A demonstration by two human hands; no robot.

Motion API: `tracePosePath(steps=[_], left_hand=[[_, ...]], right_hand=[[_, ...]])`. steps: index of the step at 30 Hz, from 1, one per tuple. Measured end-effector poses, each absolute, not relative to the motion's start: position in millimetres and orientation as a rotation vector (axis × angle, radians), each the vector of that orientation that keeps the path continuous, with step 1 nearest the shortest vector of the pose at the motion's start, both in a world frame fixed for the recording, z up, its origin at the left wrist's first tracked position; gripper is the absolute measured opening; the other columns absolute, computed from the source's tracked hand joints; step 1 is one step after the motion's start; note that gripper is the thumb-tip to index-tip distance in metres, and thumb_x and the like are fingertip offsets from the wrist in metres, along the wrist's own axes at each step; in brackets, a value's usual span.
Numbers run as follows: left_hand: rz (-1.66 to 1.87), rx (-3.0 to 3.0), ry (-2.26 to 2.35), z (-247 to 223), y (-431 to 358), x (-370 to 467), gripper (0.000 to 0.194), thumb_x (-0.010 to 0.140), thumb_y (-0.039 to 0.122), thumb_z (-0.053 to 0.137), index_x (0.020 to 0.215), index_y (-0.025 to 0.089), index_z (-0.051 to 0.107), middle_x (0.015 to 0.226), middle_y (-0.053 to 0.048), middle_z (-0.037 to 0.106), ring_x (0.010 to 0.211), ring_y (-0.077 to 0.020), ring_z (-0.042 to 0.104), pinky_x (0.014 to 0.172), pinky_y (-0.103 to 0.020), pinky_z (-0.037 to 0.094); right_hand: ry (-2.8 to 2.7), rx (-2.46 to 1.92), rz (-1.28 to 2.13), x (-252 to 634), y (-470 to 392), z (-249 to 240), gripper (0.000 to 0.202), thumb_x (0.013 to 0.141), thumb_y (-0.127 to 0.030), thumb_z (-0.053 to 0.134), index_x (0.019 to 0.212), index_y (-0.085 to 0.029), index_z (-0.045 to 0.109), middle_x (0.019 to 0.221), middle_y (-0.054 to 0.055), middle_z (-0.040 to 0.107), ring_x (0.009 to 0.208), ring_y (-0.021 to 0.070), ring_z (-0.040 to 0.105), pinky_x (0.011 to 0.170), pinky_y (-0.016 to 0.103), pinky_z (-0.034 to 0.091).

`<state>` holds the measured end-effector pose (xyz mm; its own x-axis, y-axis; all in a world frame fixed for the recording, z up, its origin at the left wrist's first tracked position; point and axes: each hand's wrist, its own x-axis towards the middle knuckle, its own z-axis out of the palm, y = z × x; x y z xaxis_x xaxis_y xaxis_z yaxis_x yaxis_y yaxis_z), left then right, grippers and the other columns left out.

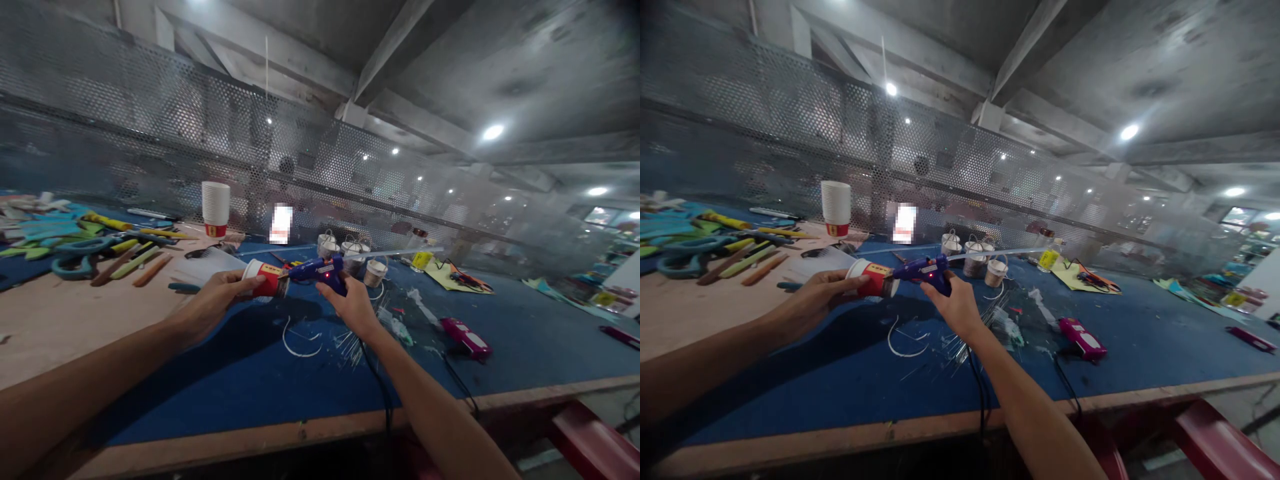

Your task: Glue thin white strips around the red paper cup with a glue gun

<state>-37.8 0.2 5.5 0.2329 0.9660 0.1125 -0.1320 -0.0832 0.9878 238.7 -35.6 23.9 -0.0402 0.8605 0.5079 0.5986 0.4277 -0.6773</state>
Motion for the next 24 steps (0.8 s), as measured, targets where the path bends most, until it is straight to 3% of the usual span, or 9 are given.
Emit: tracePosePath(steps=[13, 24], left_hand=[[1.151, 1.295, 0.888, 2.9, 2.7, -38.7, 0.025, 0.079, 0.042, 0.089, 0.094, 0.022, 0.088, 0.103, -0.012, 0.086, 0.094, -0.0267, 0.077, 0.085, -0.034, 0.06], [1.167, 1.292, 0.863, 1.1, 5.8, -39.4, 0.024, 0.079, 0.041, 0.09, 0.093, 0.022, 0.088, 0.1, -0.009, 0.086, 0.092, -0.0241, 0.076, 0.089, -0.032, 0.057]], right_hand=[[-1.717, -1.259, 0.423, 239.2, -38.1, 27.2, 0.041, 0.089, -0.061, 0.071, 0.093, -0.02, 0.07, 0.062, 0.001, 0.061, 0.063, 0.0208, 0.063, 0.053, 0.028, 0.046], [-1.64, -1.225, 0.612, 239.5, -37.5, 26.7, 0.039, 0.09, -0.059, 0.072, 0.087, -0.021, 0.062, 0.052, -0.007, 0.05, 0.04, 0.0113, 0.046, 0.044, 0.026, 0.037]])
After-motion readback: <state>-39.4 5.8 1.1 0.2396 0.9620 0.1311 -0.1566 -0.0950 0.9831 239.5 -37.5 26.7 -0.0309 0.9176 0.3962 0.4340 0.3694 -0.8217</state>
